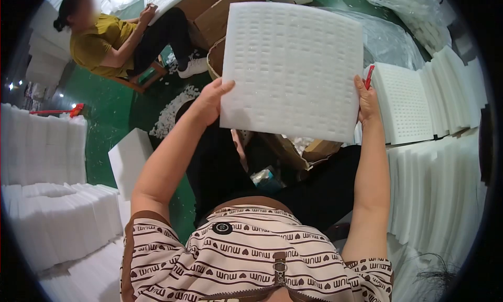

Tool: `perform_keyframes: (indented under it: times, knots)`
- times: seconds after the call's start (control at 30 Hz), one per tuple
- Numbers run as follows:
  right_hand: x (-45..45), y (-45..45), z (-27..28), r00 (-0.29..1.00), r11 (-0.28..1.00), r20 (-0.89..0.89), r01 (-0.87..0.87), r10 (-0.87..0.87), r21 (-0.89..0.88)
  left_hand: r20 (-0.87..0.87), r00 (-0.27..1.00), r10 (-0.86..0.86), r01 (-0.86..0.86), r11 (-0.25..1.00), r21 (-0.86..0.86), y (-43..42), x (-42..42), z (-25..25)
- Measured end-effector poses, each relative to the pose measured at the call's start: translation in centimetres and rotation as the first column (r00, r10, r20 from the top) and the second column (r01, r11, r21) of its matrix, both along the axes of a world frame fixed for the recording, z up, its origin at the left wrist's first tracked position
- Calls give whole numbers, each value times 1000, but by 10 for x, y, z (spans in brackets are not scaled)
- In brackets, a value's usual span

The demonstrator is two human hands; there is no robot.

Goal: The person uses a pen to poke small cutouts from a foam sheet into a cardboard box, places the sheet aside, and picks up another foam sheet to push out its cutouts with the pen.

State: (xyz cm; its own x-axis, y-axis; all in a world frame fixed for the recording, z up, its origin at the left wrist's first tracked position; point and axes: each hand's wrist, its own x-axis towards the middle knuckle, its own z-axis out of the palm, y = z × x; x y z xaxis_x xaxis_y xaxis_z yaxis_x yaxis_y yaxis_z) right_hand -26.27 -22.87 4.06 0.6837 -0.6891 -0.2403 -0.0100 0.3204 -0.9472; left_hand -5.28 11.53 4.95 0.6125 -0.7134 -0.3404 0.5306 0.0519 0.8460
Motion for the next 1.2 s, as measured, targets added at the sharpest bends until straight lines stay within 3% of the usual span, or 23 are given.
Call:
perform_keyframes:
  times: [0.23, 0.57, 0.6, 0.73, 0.77, 0.87, 0.9, 0.93, 1.07, 1.1, 1.13, 1.17, 1.2]
  knots:
    - [-7, -8, -9, 999, 999, 30, 42, -42, -23, 193, 981, 12, -32, 994, 101, -9, -29, -5]
    - [-14, -4, -7, 988, 986, -1, 153, -153, -71, 263, 965, -6, -14, 997, 75, -22, -14, -14]
    - [-13, 0, -7, 987, 984, -5, 161, -162, -73, 260, 966, -14, -5, 997, 73, -20, -9, -14]
    - [-14, 2, -12, 966, 962, 58, 258, -253, -91, -70, 990, -125, 129, 990, 64, -21, 10, -12]
    - [-15, 0, -14, 963, 958, 54, 270, -266, -96, -75, 988, -138, 142, 988, 60, -25, 14, -15]
    - [-12, -2, -21, 870, 670, -72, 321, -488, -670, -70, 976, -207, 211, 976, 49, -40, 25, -20]
    - [-12, -4, -23, 821, 517, -87, 270, -565, -812, -73, 971, -229, 233, 971, 49, -46, 27, -22]
    - [-11, -3, -23, 813, 516, -96, 268, -574, -814, -83, 967, -241, 245, 968, 49, -52, 30, -25]
    - [-10, -9, -15, 818, 543, 153, 495, -555, -678, -182, 955, -236, 254, 964, 84, -96, 31, -34]
    - [-9, -2, -6, 881, 798, 87, 460, -465, -389, -196, 949, -245, 266, 960, 87, -103, 32, -33]
    - [-6, 7, 3, 932, 932, 66, 359, -356, -40, -217, 946, -243, 266, 960, 88, -108, 33, -32]
    - [0, 15, 6, 930, 929, 53, 367, -364, -40, -236, 942, -238, 265, 961, 86, -110, 32, -29]
    - [8, 22, 7, 954, 955, 99, 271, -282, 117, -258, 938, -230, 259, 962, 85, -111, 33, -27]
